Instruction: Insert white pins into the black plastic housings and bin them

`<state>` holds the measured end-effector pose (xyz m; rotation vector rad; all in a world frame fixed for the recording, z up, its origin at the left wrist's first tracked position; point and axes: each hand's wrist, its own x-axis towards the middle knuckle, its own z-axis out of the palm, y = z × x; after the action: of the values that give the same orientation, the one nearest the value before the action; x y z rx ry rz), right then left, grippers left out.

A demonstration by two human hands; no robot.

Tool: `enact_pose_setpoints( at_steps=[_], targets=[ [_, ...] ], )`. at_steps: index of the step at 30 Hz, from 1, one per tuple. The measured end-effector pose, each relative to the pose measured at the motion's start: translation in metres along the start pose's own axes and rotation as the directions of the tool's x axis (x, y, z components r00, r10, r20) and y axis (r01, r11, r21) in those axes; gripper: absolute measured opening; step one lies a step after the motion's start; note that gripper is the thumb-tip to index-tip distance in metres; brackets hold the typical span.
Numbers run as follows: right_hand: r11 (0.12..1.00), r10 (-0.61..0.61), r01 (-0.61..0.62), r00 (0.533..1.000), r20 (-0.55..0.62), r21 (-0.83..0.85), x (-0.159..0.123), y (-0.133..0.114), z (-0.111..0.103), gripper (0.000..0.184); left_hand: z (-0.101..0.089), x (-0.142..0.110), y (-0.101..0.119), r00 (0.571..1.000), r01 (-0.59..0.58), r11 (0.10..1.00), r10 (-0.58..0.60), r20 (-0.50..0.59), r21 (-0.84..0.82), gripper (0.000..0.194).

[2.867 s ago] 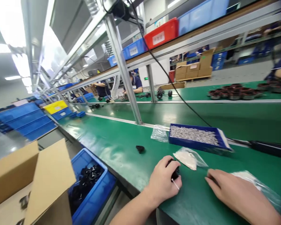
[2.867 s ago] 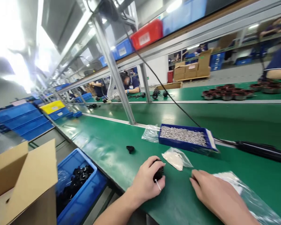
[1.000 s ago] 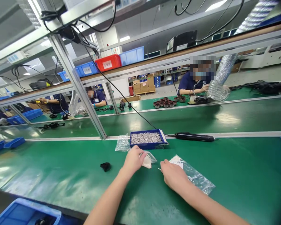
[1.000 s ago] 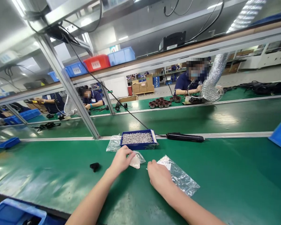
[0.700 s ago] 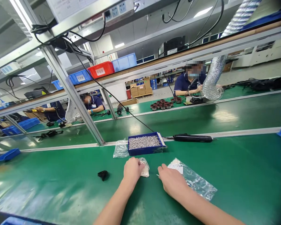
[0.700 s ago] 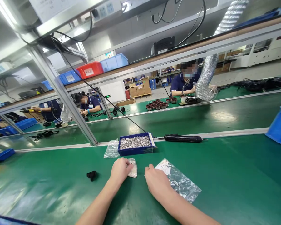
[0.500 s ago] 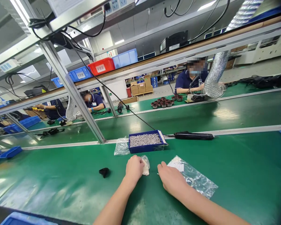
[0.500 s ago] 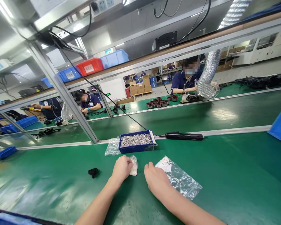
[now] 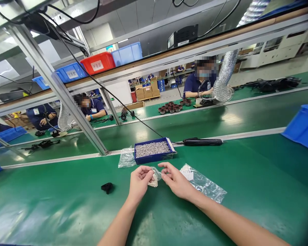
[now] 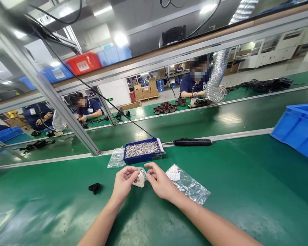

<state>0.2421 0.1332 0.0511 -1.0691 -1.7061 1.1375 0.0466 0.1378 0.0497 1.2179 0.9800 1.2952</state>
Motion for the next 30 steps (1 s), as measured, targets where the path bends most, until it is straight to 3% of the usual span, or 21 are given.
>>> enact_pose_setpoints(
  at_steps=[5, 11, 15, 24, 30],
  targets=[
    [0.996, -0.045, 0.046, 0.999, -0.014, 0.073, 0.002, 0.001, 0.002, 0.03, 0.006, -0.003, 0.001, 1.0, -0.015, 0.999, 0.014, 0.016, 0.032, 0.036],
    [0.964, -0.017, 0.048, 0.993, -0.12, 0.261, 0.004, -0.006, 0.002, 0.034, 0.004, -0.005, -0.001, 0.992, -0.129, 0.981, 0.127, 0.028, 0.146, 0.021],
    [0.953, -0.003, 0.057, 0.984, -0.181, 0.298, 0.003, -0.011, 0.001, 0.036, 0.004, -0.007, -0.001, 0.983, -0.181, 0.959, 0.179, 0.03, 0.218, 0.017],
    [0.973, -0.024, 0.07, 0.978, -0.207, 0.219, 0.001, -0.015, 0.004, 0.031, 0.005, -0.008, 0.001, 0.983, -0.182, 0.959, 0.183, 0.019, 0.215, 0.015],
    [0.995, -0.101, 0.095, 0.962, -0.255, -0.035, -0.007, -0.021, 0.002, 0.021, 0.005, -0.009, 0.003, 0.973, -0.227, 0.93, 0.231, 0.019, 0.29, 0.011]
  ],
)
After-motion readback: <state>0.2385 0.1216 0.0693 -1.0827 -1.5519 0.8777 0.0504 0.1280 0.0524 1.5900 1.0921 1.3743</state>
